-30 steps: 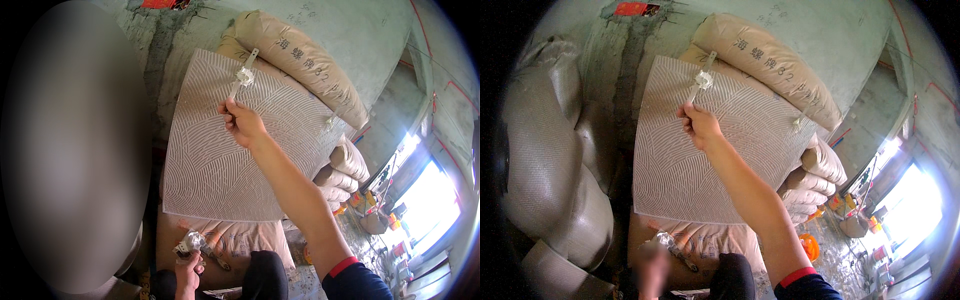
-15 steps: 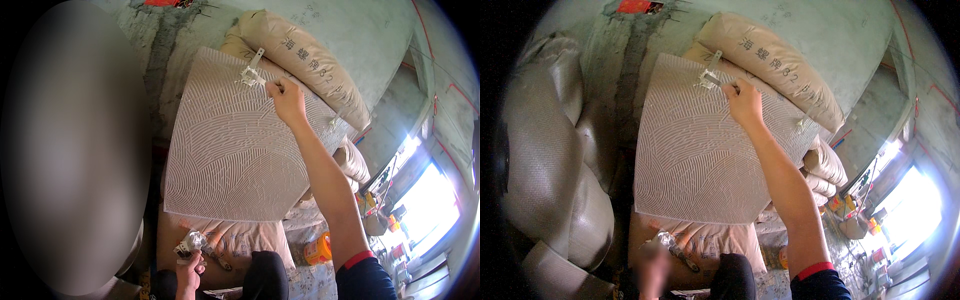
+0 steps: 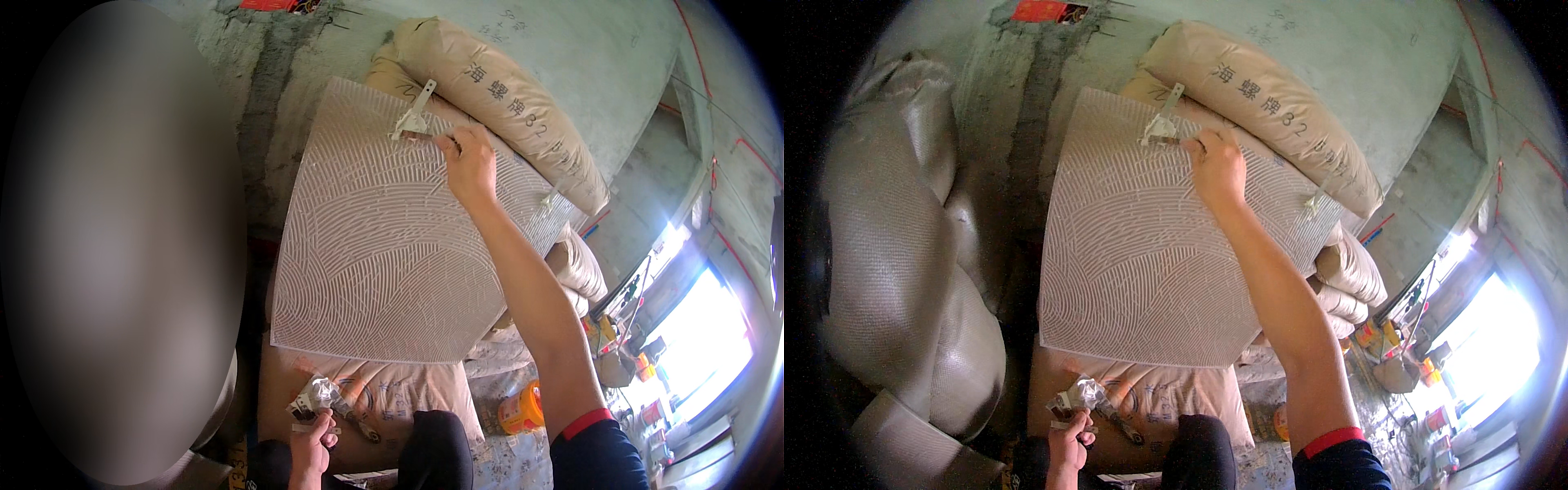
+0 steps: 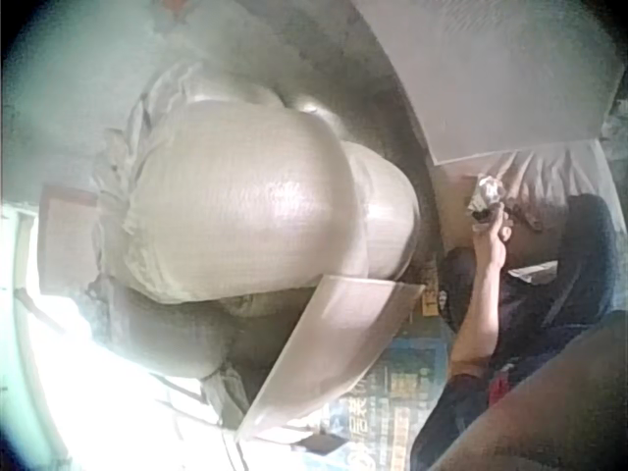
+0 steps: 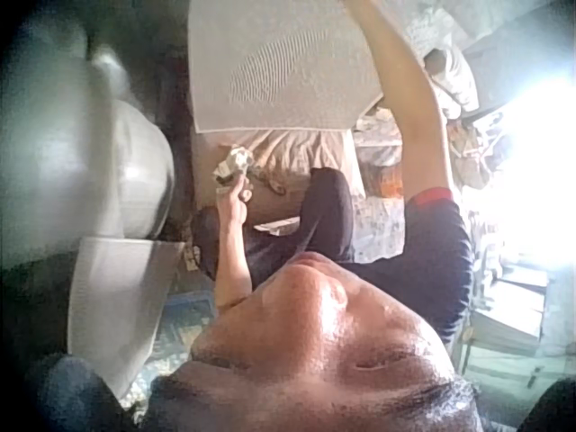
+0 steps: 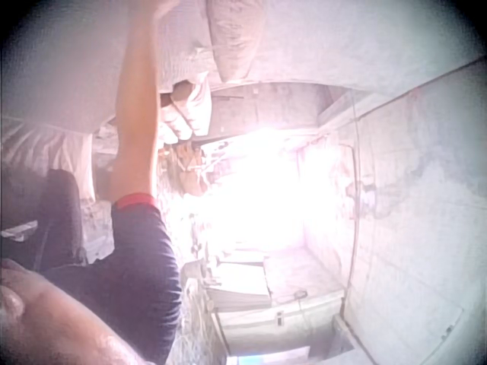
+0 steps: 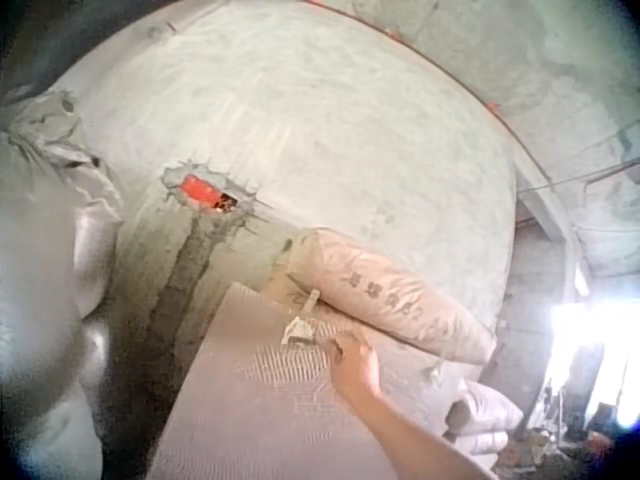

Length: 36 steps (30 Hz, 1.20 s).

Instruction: The person prepares a tile for installation by applying adhesive compound to a spacer and attaching it to the back of the tile, then uses a trowel to apply and smooth adhesive across the tile surface.

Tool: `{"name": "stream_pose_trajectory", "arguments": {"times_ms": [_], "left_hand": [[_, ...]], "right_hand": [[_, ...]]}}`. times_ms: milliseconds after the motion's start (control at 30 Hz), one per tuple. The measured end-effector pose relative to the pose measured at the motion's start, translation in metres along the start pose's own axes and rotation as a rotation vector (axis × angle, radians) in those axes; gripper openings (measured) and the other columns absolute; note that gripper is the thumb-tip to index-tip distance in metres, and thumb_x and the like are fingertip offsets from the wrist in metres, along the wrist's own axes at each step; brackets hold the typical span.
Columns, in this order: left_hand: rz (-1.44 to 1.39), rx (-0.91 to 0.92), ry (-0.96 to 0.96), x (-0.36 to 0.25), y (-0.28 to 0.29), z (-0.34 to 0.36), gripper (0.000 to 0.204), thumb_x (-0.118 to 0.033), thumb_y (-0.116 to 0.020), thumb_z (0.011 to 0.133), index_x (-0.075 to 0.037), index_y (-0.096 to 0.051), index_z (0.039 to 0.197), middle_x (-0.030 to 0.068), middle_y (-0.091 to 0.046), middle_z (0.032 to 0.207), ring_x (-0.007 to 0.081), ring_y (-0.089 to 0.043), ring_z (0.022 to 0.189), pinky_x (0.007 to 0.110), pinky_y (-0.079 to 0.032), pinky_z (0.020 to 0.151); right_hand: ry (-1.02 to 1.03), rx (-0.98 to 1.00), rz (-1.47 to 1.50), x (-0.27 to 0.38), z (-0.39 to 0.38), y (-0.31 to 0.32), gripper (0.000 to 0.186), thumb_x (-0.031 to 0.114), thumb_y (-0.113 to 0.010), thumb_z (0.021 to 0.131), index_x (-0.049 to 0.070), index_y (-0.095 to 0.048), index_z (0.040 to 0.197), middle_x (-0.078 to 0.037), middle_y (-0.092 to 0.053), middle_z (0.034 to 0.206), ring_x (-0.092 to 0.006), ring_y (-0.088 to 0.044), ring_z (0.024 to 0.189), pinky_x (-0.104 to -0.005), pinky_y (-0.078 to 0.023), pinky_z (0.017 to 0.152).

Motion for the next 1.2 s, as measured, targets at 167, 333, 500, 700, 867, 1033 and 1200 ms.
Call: {"name": "stream_pose_trajectory", "arguments": {"times_ms": [167, 333, 500, 700, 867, 1033, 1200], "left_hand": [[0.002, 0.02, -0.002, 0.0, -0.002, 0.0, 0.018, -0.011, -0.07, 0.081, -0.002, -0.062, 0.096, 0.0024, -0.056, 0.075, 0.0087, -0.042, 0.052, 0.026, -0.034, 0.048], [-0.015, 0.006, -0.009, 0.0, 0.0, 0.0, 0.011, -0.007, -0.066, 0.084, -0.002, -0.063, 0.093, 0.0023, -0.056, 0.072, 0.0065, -0.044, 0.049, 0.022, -0.034, 0.044], [-0.014, 0.022, -0.006, 0.002, -0.002, 0.001, 0.012, -0.008, -0.067, 0.084, -0.002, -0.063, 0.093, 0.0021, -0.056, 0.072, 0.0066, -0.044, 0.049, 0.022, -0.034, 0.045], [-0.008, -0.006, -0.006, 0.0, 0.0, 0.0, 0.012, -0.009, -0.067, 0.084, -0.003, -0.063, 0.093, 0.0019, -0.056, 0.073, 0.0066, -0.042, 0.05, 0.022, -0.034, 0.045], [-0.005, 0.007, 0.01, 0.001, -0.003, -0.001, 0.011, -0.01, -0.067, 0.084, -0.003, -0.063, 0.093, 0.0019, -0.056, 0.073, 0.0066, -0.041, 0.05, 0.022, -0.034, 0.046], [-0.003, 0.026, 0.003, -0.001, -0.003, -0.001, 0.012, -0.009, -0.067, 0.084, -0.003, -0.064, 0.094, 0.002, -0.056, 0.073, 0.0068, -0.043, 0.05, 0.023, -0.034, 0.045], [0.002, -0.007, 0.01, 0.004, 0.001, 0.002, 0.012, -0.009, -0.066, 0.085, -0.002, -0.064, 0.094, 0.0018, -0.056, 0.072, 0.0066, -0.044, 0.049, 0.023, -0.034, 0.045]], "right_hand": [[-0.05, -0.002, -0.055, -0.006, 0.009, 0.001, 0.016, 0.019, -0.067, 0.082, 0.005, -0.066, 0.088, -0.017, -0.061, 0.095, -0.0363, -0.059, 0.085, -0.0435, -0.047, 0.073], [-0.115, 0.15, 0.108, -0.013, 0.002, -0.005, 0.017, 0.019, -0.066, 0.083, 0.003, -0.065, 0.089, -0.016, -0.062, 0.095, -0.0353, -0.059, 0.088, -0.0419, -0.046, 0.078], [-0.068, 0.17, 0.127, -0.014, -0.005, -0.004, 0.018, 0.019, -0.065, 0.084, 0.003, -0.065, 0.092, -0.016, -0.063, 0.091, -0.0349, -0.06, 0.088, -0.0404, -0.047, 0.078], [-0.323, 0.121, 0.256, 0.003, -0.018, -0.006, 0.013, 0.014, -0.066, 0.084, 0.003, -0.065, 0.092, -0.014, -0.063, 0.087, -0.0281, -0.061, 0.079, -0.0373, -0.048, 0.072], [-0.234, 0.019, 0.242, 0.001, -0.026, -0.008, 0.011, 0.012, -0.064, 0.085, 0.002, -0.064, 0.09, -0.013, -0.063, 0.085, -0.0263, -0.061, 0.076, -0.0362, -0.048, 0.07], [0.005, 0.031, 0.187, 0.016, -0.037, -0.024, 0.015, 0.017, -0.066, 0.085, 0.003, -0.065, 0.091, -0.012, -0.065, 0.084, -0.023, -0.063, 0.072, -0.0338, -0.049, 0.067], [-0.105, 0.015, 0.161, 0.017, -0.034, -0.03, 0.015, 0.016, -0.064, 0.085, 0.002, -0.063, 0.089, -0.015, -0.063, 0.085, -0.0305, -0.061, 0.074, -0.04, -0.048, 0.066]]}}
Point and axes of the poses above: each hand's wrist, its own z-axis towards the middle knuckle, its own y-axis out of the back of the hand, x = y × z, the point moved 2 cm from there along z, towards the middle knuckle
